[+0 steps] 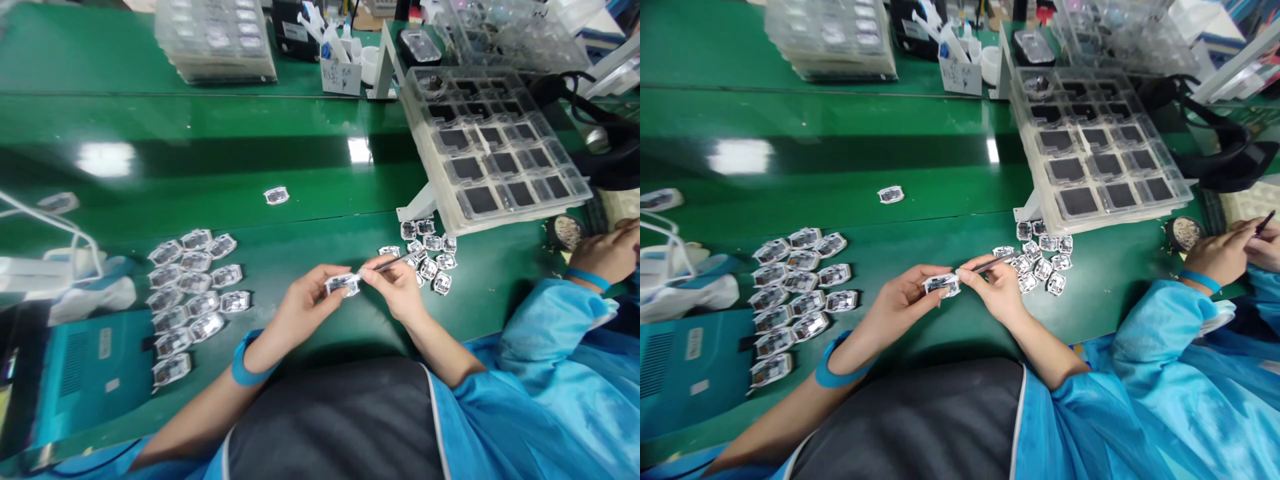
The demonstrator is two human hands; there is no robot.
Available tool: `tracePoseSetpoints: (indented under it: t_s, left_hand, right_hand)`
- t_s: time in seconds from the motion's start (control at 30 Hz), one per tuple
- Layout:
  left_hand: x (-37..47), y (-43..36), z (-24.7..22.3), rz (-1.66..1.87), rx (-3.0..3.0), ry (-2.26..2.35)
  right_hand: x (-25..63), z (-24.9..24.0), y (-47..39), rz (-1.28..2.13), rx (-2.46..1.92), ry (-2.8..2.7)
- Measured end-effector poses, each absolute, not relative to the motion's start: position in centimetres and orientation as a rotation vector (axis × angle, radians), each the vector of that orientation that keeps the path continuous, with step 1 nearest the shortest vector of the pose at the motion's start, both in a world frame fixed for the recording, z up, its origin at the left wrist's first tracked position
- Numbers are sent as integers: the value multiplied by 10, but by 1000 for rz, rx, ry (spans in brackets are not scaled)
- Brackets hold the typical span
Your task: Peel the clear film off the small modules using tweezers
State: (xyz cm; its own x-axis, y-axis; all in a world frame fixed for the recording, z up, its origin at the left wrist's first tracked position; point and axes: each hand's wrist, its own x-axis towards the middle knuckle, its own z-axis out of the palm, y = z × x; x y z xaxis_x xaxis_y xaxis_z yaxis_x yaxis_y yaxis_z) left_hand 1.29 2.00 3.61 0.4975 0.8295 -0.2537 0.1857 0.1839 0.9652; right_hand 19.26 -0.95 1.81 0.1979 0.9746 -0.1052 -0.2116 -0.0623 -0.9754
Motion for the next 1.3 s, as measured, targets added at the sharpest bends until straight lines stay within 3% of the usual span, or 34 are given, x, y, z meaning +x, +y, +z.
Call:
tracePoseSetpoints:
  t_s: [1.3]
  left_hand:
    - [15, 20, 43, 584, 1283, 1011]
  right_hand:
    - [195, 21, -13, 1033, -1227, -1046]
